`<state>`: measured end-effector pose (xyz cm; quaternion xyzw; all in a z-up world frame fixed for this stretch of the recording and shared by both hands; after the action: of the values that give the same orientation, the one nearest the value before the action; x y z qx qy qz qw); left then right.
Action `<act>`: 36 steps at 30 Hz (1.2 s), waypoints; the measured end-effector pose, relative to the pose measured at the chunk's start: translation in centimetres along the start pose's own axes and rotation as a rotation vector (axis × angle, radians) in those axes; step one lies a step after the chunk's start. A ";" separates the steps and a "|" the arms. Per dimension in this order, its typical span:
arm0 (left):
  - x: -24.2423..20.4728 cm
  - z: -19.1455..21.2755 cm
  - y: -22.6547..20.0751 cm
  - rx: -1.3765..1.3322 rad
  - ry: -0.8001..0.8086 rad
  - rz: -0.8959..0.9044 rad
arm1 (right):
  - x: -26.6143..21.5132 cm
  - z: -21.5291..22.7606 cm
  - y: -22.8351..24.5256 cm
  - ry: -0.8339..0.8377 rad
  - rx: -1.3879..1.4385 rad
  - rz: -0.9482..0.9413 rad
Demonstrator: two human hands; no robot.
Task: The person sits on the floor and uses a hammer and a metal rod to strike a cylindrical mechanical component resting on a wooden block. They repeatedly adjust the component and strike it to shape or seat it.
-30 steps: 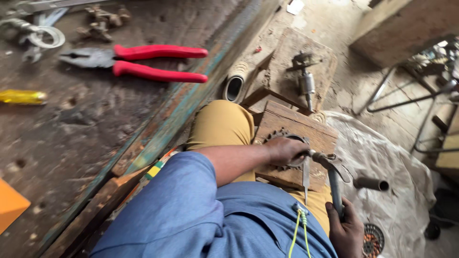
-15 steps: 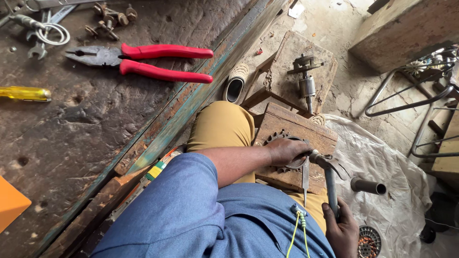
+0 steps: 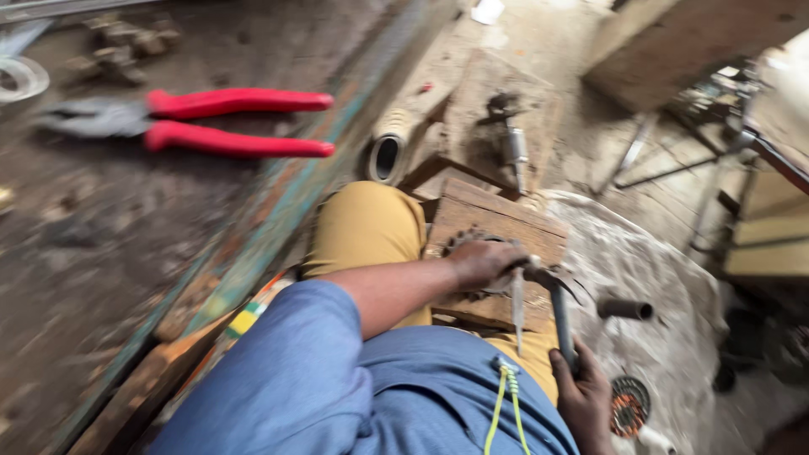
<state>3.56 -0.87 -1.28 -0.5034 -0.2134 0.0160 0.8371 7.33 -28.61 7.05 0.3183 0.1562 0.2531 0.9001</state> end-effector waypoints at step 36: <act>-0.2 -0.5 0.7 0.022 0.070 0.097 | 1.0 0.2 -0.2 -0.032 0.074 -0.099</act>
<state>3.65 -0.99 -2.12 -0.5041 -0.1592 0.0411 0.8478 8.31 -28.33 6.96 0.3472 0.1666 0.1971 0.9016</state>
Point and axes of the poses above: each hand's wrist, its own x-axis towards the middle knuckle, its own z-axis out of the back of the hand, y = z × x, the point moved 3 cm from there along x, towards the middle knuckle, and after that the axes turned 8 degrees about -x, right-handed, at the moved point
